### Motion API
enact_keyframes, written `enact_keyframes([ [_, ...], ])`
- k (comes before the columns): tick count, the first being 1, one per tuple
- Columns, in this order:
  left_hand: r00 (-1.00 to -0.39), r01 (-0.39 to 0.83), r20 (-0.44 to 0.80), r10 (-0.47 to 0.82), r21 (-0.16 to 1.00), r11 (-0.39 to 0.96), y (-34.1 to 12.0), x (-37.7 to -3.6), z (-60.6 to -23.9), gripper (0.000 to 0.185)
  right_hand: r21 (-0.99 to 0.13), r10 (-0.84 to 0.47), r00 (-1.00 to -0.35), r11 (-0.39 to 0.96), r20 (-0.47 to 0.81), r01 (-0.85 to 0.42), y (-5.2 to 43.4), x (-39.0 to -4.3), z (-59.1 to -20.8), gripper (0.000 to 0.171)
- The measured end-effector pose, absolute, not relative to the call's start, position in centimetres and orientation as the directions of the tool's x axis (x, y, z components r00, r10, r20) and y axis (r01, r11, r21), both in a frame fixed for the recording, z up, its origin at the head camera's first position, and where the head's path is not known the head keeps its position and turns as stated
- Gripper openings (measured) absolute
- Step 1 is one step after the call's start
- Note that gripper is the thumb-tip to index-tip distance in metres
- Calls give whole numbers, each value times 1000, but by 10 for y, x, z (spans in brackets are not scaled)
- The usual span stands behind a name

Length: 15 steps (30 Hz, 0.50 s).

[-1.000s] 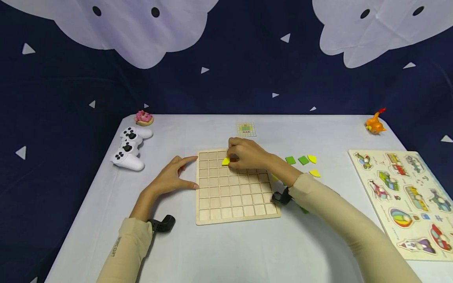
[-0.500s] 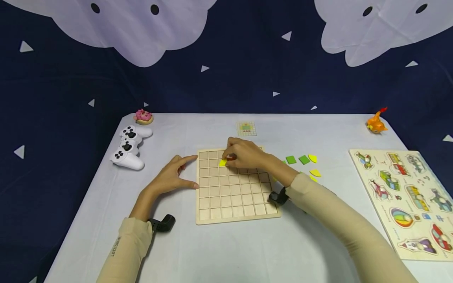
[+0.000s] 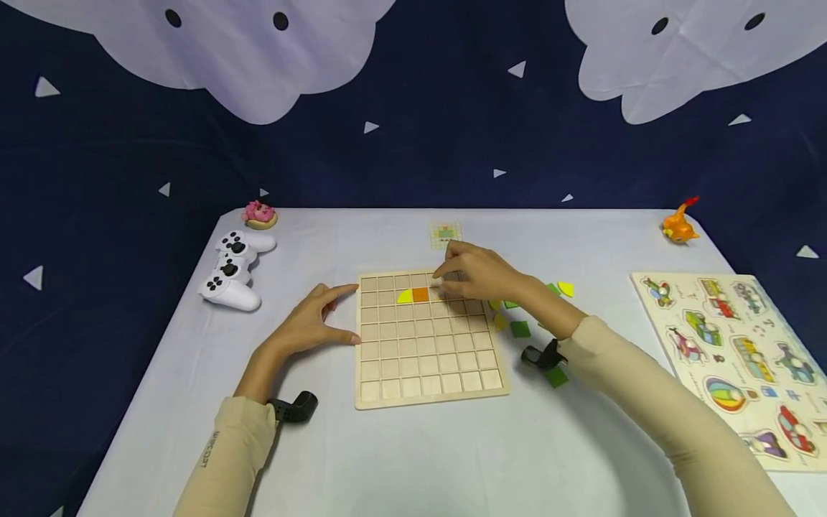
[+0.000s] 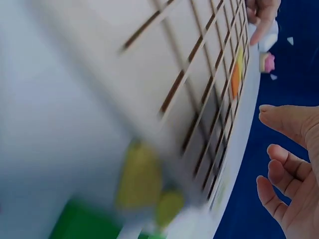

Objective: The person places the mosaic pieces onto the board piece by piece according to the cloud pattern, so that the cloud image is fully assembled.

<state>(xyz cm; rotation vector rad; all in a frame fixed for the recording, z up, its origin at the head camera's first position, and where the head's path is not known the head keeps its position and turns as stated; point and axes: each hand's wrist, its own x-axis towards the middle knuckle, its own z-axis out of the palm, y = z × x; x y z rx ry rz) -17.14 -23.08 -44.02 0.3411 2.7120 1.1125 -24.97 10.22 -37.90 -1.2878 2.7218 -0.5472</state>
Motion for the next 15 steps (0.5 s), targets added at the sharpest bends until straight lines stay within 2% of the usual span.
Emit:
enact_keyframes([
  [8, -957, 136, -90, 276, 699, 702, -231, -172, -442, 96, -301, -712, -700, 658, 48, -690, 152, -242, -385, 18],
  [15, -957, 124, -100, 272, 706, 697, -230, -171, -440, 97, -302, -701, -710, 663, 68, -685, 179, -236, -393, 20],
])
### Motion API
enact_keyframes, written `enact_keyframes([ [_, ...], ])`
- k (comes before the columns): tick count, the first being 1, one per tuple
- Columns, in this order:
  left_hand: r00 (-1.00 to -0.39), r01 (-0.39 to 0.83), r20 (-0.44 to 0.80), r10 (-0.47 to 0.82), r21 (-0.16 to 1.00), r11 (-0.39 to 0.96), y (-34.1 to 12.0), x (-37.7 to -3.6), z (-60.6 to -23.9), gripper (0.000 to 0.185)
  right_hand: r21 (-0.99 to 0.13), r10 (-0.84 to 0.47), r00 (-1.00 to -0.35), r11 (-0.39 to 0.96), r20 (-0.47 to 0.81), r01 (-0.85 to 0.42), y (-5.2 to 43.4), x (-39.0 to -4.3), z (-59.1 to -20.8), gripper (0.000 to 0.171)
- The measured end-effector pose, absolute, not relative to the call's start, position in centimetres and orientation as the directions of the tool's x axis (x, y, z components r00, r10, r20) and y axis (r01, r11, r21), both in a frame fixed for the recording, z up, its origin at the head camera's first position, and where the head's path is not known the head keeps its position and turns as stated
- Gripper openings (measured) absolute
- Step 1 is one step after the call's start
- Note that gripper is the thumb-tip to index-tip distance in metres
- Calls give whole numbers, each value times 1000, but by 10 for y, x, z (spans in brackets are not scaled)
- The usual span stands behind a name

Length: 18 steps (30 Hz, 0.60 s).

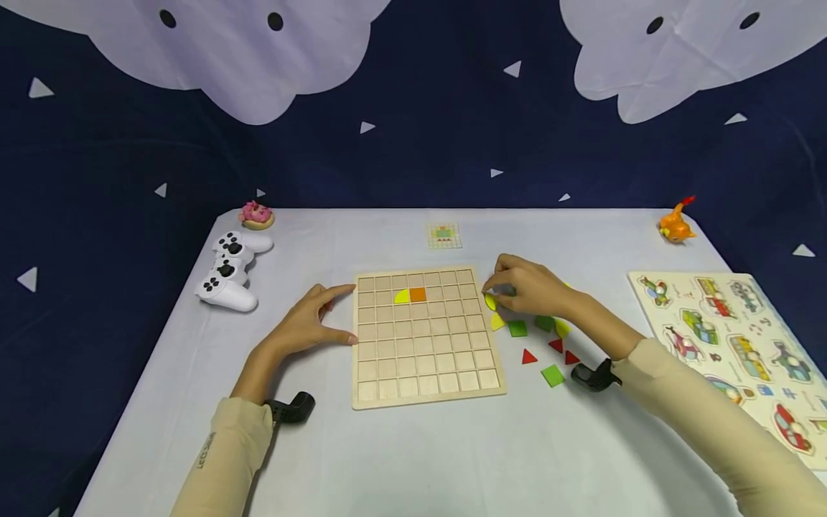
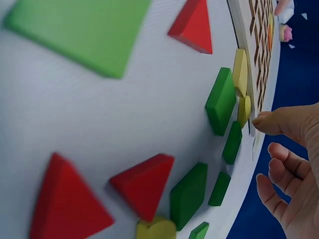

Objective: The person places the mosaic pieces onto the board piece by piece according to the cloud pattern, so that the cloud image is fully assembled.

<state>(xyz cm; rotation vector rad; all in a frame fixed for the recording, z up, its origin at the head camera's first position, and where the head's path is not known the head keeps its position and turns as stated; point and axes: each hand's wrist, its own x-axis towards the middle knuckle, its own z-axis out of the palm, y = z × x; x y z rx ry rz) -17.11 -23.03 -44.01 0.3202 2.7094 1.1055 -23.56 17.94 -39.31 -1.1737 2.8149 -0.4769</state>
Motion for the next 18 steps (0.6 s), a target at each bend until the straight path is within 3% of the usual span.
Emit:
enact_keyframes([
  [18, -958, 115, -107, 267, 709, 696, -230, -170, -440, 98, -262, -698, -715, 683, 40, -682, 188, -231, -398, 26],
])
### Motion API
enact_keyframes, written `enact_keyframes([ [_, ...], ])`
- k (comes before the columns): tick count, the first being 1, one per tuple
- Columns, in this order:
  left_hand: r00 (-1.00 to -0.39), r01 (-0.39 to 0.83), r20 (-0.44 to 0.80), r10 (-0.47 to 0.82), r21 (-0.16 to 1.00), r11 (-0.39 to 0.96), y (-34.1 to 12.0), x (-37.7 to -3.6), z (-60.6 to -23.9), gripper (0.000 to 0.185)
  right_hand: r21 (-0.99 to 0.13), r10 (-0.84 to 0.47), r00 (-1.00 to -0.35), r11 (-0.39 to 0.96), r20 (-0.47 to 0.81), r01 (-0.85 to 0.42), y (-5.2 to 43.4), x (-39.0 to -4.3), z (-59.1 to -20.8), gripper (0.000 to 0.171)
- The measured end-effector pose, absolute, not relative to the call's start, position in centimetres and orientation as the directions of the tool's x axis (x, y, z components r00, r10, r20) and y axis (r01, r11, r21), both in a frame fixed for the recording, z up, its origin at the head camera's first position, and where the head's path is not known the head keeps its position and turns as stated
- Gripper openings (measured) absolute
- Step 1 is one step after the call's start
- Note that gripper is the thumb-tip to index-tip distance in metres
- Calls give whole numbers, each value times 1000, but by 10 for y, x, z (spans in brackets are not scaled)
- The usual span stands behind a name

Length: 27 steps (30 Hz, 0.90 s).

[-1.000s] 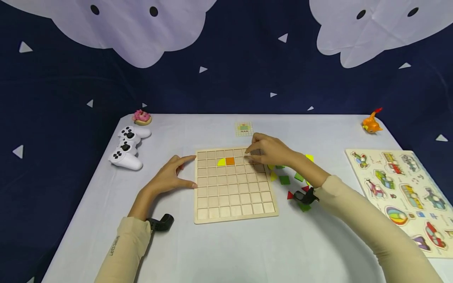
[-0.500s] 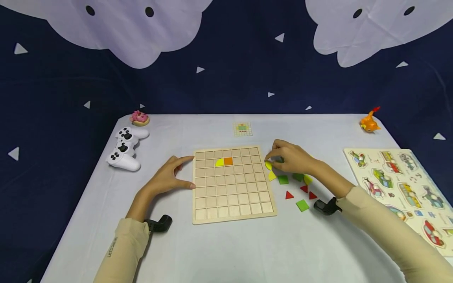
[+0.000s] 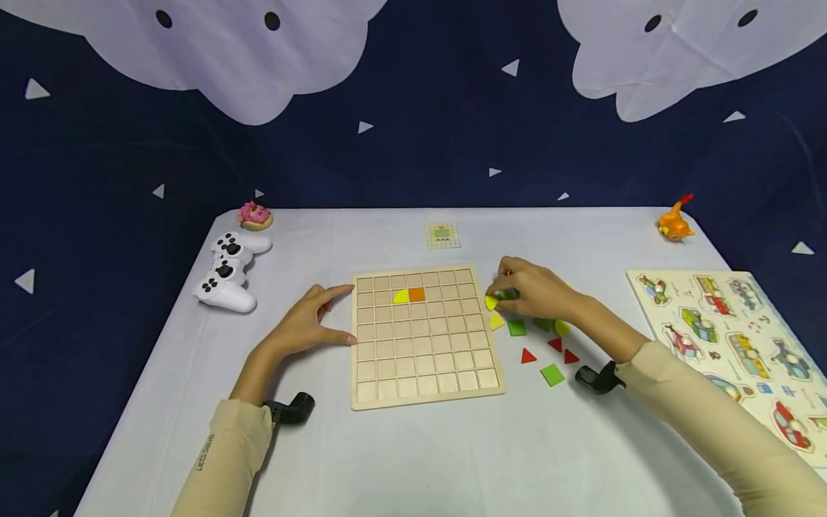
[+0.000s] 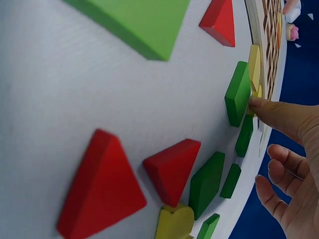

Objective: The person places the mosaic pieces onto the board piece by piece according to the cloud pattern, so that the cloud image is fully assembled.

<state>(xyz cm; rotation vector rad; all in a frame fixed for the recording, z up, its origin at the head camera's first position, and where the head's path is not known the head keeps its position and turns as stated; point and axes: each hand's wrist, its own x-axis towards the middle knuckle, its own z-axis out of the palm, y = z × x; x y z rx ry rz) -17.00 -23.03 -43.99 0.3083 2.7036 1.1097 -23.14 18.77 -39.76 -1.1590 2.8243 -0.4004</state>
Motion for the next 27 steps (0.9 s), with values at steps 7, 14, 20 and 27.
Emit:
enact_keyframes([
  [7, -956, 129, -98, 276, 706, 696, -230, -171, -440, 97, -285, -692, -720, 680, 55, -676, 191, -233, -401, 26],
  [14, -957, 131, -94, 273, 703, 699, -231, -171, -441, 97, -255, -705, -702, 665, 96, -702, 193, -231, -405, 24],
  [20, -958, 129, -93, 272, 707, 695, -230, -171, -441, 97, -251, -696, -709, 671, 111, -698, 196, -231, -405, 26],
  [27, -957, 132, -91, 276, 711, 691, -231, -171, -441, 97, -289, -678, -721, 669, 140, -685, 201, -233, -400, 22],
])
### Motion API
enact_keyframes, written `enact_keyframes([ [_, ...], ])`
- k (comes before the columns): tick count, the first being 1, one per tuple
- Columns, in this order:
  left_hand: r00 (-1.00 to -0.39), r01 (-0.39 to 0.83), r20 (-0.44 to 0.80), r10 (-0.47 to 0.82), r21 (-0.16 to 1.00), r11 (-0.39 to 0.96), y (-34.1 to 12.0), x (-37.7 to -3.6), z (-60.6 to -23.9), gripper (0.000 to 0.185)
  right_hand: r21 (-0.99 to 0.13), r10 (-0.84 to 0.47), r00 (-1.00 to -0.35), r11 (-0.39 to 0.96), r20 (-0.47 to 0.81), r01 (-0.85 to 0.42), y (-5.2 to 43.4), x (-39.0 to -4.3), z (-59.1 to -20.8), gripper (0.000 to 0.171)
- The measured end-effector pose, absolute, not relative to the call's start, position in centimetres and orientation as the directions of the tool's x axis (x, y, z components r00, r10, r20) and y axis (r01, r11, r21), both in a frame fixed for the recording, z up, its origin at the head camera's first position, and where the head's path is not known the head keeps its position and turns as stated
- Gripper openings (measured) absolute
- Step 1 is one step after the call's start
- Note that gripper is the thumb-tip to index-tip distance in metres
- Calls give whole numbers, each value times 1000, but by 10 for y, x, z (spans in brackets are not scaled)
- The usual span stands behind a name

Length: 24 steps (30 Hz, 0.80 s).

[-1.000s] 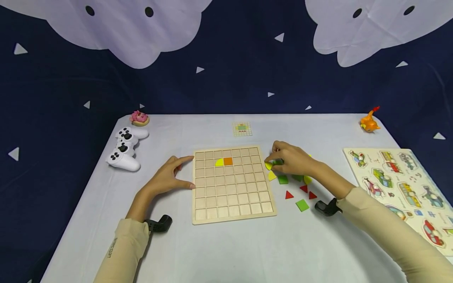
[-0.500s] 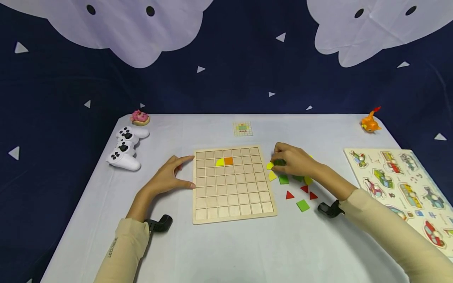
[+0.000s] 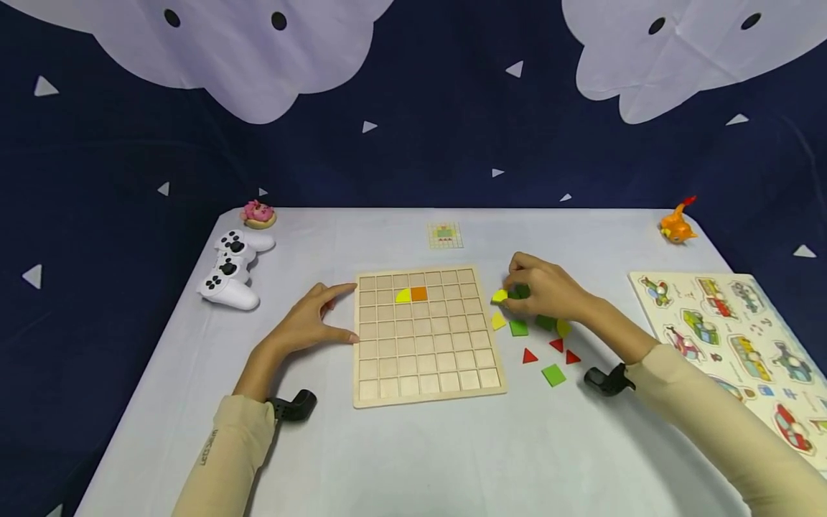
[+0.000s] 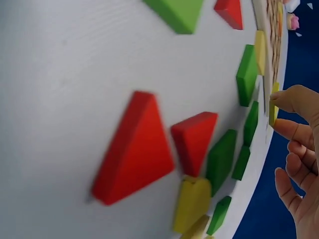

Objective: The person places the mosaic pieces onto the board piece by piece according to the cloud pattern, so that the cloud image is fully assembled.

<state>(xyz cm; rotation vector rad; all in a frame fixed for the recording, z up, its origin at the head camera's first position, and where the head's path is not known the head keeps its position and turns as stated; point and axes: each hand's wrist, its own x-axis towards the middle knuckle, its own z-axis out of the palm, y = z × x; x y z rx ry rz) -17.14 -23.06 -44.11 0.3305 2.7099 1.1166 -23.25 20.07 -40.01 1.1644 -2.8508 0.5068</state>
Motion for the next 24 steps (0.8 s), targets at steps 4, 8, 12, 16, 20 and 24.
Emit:
enact_keyframes([
  [4, -956, 129, -95, 276, 710, 693, -232, -172, -440, 97, -309, -679, -721, 663, 138, -682, 192, -235, -397, 20],
  [8, -956, 125, -101, 276, 710, 693, -232, -174, -440, 97, -309, -699, -699, 638, 151, -705, 176, -237, -395, 21],
  [12, -955, 129, -99, 279, 709, 693, -231, -175, -440, 97, -304, -723, -672, 611, 162, -731, 158, -235, -397, 23],
  [16, -955, 129, -101, 278, 704, 698, -231, -175, -439, 97, -308, -747, -641, 577, 176, -757, 141, -234, -398, 23],
  [20, -953, 121, -113, 280, 705, 699, -231, -174, -438, 98, -314, -767, -617, 551, 176, -773, 127, -233, -401, 24],
  [24, -953, 120, -117, 281, 702, 702, -231, -173, -438, 98, -319, -781, -597, 527, 183, -787, 113, -231, -402, 23],
])
